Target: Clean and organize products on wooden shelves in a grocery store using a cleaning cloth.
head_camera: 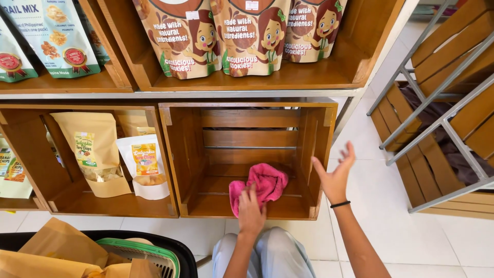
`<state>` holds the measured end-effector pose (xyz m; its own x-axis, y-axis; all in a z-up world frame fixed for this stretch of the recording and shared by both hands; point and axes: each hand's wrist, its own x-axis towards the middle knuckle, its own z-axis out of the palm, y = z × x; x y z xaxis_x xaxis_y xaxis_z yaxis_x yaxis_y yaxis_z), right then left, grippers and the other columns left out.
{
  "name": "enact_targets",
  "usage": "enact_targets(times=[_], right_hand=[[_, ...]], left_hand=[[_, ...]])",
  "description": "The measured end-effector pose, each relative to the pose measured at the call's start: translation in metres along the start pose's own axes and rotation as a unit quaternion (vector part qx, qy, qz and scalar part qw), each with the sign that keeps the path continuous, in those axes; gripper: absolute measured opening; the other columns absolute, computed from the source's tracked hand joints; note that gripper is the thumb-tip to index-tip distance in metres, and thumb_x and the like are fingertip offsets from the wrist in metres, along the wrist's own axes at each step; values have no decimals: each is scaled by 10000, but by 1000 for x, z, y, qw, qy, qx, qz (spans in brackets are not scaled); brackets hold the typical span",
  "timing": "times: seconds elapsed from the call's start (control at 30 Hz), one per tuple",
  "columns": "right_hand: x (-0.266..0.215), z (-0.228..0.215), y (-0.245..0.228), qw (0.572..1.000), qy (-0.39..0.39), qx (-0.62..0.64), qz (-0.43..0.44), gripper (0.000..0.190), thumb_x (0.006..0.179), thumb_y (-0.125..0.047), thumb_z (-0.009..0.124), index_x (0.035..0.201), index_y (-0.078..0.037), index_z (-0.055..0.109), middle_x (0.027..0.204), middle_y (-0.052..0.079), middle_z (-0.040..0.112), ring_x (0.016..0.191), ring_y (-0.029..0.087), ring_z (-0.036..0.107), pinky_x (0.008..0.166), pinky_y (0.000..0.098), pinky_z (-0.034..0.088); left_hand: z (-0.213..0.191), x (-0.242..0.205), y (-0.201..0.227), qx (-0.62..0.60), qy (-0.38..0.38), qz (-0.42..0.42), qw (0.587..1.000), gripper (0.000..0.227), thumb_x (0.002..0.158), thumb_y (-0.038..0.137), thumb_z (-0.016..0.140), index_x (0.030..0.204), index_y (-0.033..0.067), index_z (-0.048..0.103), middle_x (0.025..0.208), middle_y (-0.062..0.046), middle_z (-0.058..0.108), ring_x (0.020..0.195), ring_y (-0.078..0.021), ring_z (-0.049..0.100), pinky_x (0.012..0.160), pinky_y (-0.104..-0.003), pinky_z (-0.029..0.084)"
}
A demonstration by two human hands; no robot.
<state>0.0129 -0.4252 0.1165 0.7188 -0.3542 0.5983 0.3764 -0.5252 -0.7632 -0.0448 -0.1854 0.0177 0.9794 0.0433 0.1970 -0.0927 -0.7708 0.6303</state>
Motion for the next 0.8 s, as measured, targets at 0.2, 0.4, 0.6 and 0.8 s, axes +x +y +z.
enact_targets(times=[0.2, 0.4, 0.6, 0.8], right_hand=[[-9, 18, 34, 994, -77, 61, 41, 789, 1030, -165, 591, 1652, -22, 127, 1645, 212, 310, 1506, 328, 346, 1223, 440, 305], [-8, 19, 26, 996, -67, 55, 22, 747, 1046, -152, 561, 1645, -16, 134, 1649, 218, 298, 1505, 339, 331, 1225, 443, 284], [-9, 22, 25, 993, -63, 84, 46, 720, 1084, -283, 511, 1645, -27, 139, 1661, 195, 299, 1531, 330, 305, 1245, 440, 251], [-8, 19, 25, 991, -85, 82, 56, 698, 1082, -298, 438, 1648, -72, 98, 1688, 193, 178, 1563, 328, 220, 1240, 440, 233]], left_hand=[[44, 6, -51, 38, 22, 1, 999, 373, 801, 108, 748, 1135, 5, 617, 1221, -221, 612, 1213, -456, 504, 1068, -476, 416], [37, 13, -24, -114, -47, -20, 992, 262, 880, 147, 713, 1120, 46, 741, 1161, -195, 700, 1126, -422, 610, 970, -474, 490], [171, 3, 10, -418, -159, -74, 892, 525, 1012, 436, 684, 1334, 24, 645, 1254, -104, 709, 1133, -132, 646, 994, -304, 500], [106, 37, 112, -580, -110, -46, 806, 499, 1053, 383, 518, 1385, 22, 609, 1187, -38, 702, 1100, -109, 596, 990, -272, 471]])
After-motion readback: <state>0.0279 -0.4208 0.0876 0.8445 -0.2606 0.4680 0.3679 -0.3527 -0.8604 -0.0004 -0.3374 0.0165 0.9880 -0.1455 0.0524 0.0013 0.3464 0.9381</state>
